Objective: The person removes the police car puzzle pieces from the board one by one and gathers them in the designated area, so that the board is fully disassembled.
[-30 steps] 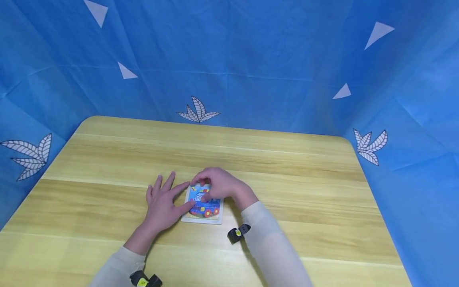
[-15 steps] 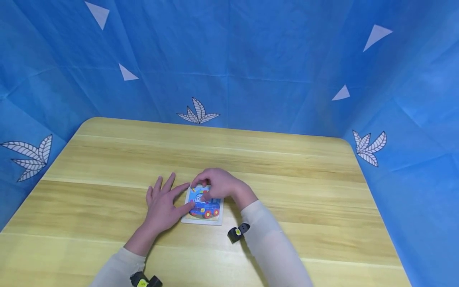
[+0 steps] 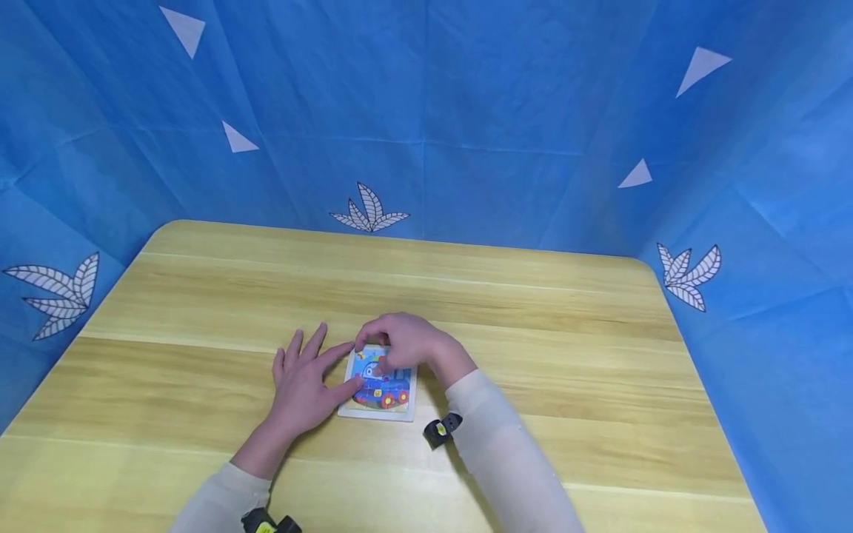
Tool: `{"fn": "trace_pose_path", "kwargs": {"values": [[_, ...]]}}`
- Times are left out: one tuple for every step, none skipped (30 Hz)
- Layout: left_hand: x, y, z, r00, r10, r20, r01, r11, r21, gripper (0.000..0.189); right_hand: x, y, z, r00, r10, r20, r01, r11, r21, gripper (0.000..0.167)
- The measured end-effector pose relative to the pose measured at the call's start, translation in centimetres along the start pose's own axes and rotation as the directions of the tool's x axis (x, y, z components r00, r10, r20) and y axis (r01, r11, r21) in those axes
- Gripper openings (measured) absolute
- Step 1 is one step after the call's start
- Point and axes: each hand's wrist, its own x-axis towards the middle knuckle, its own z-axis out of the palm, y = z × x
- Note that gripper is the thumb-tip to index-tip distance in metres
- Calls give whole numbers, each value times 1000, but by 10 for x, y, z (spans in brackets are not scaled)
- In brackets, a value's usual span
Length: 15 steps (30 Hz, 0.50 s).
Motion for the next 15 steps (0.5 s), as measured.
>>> {"fn": "trace_pose_path", "kwargs": {"values": [[0, 0, 0, 1000, -2, 2, 2, 1000, 0, 60, 0, 0, 0, 1000, 2, 5, -2, 1000, 2, 43], [0, 0, 0, 1000, -3, 4, 3, 1000, 1, 60, 0, -1, -1, 1000, 5, 9, -5, 1000, 6, 43], [0, 0, 0, 1000, -5, 6, 5, 1000, 2, 60, 0, -1, -1, 1000, 5, 13, -6, 1000, 7, 43], [-1, 0, 0, 1000, -6, 7, 6, 1000, 3, 60, 0, -2, -1, 1000, 6, 15, -6, 1000, 7, 43], [-1, 0, 1, 1000, -7, 7, 7, 1000, 3, 60, 0, -3, -1, 1000, 9, 18, -9, 1000, 5, 43], [-1, 0, 0, 1000, -7, 6, 7, 1000, 2, 60, 0, -3, -2, 1000, 10, 20, -10, 1000, 7, 43], [-1, 0, 0, 1000, -7, 5, 6, 1000, 2, 60, 0, -3, -2, 1000, 11, 22, -11, 1000, 7, 43], [-1, 0, 0, 1000, -7, 5, 7, 1000, 2, 60, 0, -4, -1, 1000, 14, 24, -14, 1000, 6, 43], [-1, 0, 0, 1000, -7, 5, 7, 1000, 2, 60, 0, -4, -1, 1000, 15, 26, -16, 1000, 5, 43], [-1, 0, 0, 1000, -6, 5, 6, 1000, 3, 60, -1, -4, -1, 999, 19, 28, -19, 1000, 6, 43], [-1, 0, 0, 1000, -5, 5, 5, 1000, 4, 60, -1, -4, -1, 999, 20, 28, -20, 1000, 5, 43], [-1, 0, 0, 1000, -5, 5, 5, 1000, 4, 60, -1, -4, -1, 999, 20, 28, -20, 1000, 4, 42], [0, 0, 0, 1000, -4, 5, 4, 1000, 6, 60, -1, -4, -1, 999, 21, 28, -21, 1000, 4, 42], [-1, 1, -1, 1000, -5, 6, 5, 1000, 6, 60, -1, -5, -1, 999, 23, 28, -23, 1000, 6, 42], [0, 1, -1, 1000, -7, 8, 7, 1000, 8, 60, -2, -5, 0, 999, 23, 26, -24, 1000, 9, 42]]}}
